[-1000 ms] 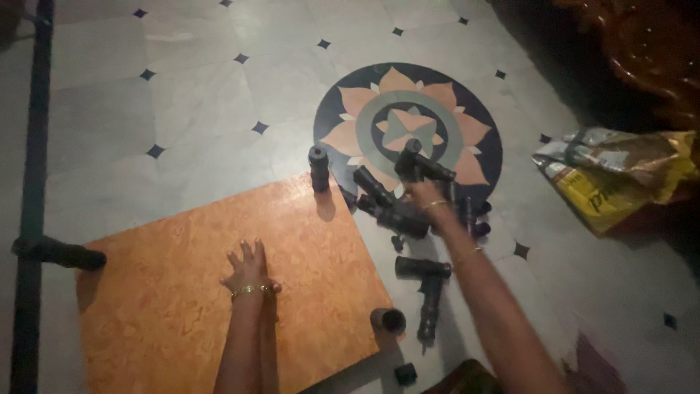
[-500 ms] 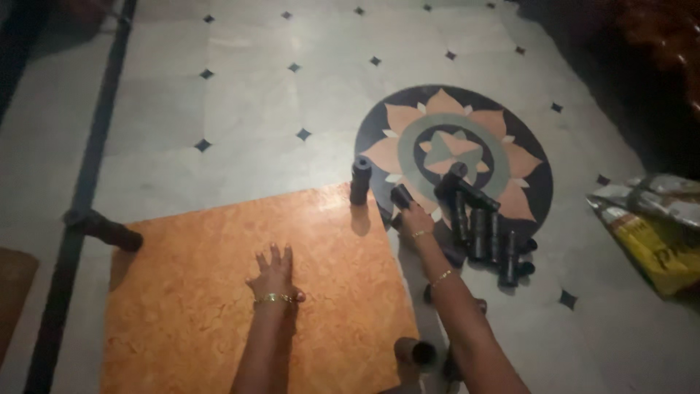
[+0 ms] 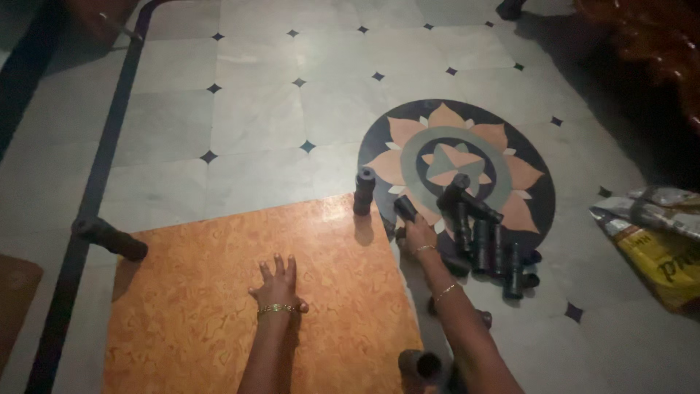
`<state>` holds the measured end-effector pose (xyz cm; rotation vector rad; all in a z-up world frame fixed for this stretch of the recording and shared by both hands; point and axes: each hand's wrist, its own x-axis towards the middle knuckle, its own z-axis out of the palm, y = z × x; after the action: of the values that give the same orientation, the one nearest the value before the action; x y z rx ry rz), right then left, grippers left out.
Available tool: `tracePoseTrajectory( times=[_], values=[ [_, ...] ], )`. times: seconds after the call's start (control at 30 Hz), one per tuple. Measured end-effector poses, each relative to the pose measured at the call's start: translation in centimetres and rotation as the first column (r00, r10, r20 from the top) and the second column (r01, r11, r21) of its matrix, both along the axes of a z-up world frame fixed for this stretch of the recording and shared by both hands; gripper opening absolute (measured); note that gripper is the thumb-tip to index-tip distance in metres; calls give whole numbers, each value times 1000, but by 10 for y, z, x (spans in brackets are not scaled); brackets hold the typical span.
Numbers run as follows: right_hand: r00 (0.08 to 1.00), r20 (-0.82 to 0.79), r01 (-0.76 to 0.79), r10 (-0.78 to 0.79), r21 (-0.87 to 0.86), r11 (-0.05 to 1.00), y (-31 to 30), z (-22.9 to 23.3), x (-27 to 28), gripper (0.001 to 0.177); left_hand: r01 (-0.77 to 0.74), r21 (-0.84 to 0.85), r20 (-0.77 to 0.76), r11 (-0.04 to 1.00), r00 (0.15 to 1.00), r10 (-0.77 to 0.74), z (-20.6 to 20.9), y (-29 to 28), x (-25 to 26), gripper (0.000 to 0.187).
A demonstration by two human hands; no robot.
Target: The person attaches four dark cylindrical legs to a light-colored square tabletop. They pick up each leg, align it with a corner hole, and press it into place. After all legs are attached, the person lifts the tabletop and sets it upright on the floor.
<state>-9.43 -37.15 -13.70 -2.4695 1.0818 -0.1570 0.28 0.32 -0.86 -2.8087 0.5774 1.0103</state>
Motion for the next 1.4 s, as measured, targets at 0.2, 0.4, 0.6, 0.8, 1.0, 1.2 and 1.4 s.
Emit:
tracePoseTrajectory(
  times=[0.2,0.4,0.6,0.8,1.0,1.2,1.4],
  values=[
    [942,267,-187,204,-89,978,7,21,-23,55,-8,-46,36,999,999,10,2,4,-3,130],
    [891,354,-418,285,394,818,0,117,-68,52,-91,-163,186,982,975,121,-27,13,-30,101],
    [875,124,-453,468,553,699,23,263,-109,54,-129,-202,306,971,933,187,-46,25,-89,64],
    [819,85,-561,568,333,758,93,341,-156,58,-854,-413,-726,315,518,452,-37,8,-131,45],
    [793,126,-609,597,115,785,151,340,-198,60,-62,-819,-127,570,989,-74,11,-25,-200,74],
    [722,210,-652,660,-112,750,167,305,-233,62,-149,-889,-154,434,988,24,64,-25,-259,60],
    [804,92,-590,587,3,807,183,293,-239,52,-92,-835,-36,543,993,113,95,-20,-276,61]
  ],
)
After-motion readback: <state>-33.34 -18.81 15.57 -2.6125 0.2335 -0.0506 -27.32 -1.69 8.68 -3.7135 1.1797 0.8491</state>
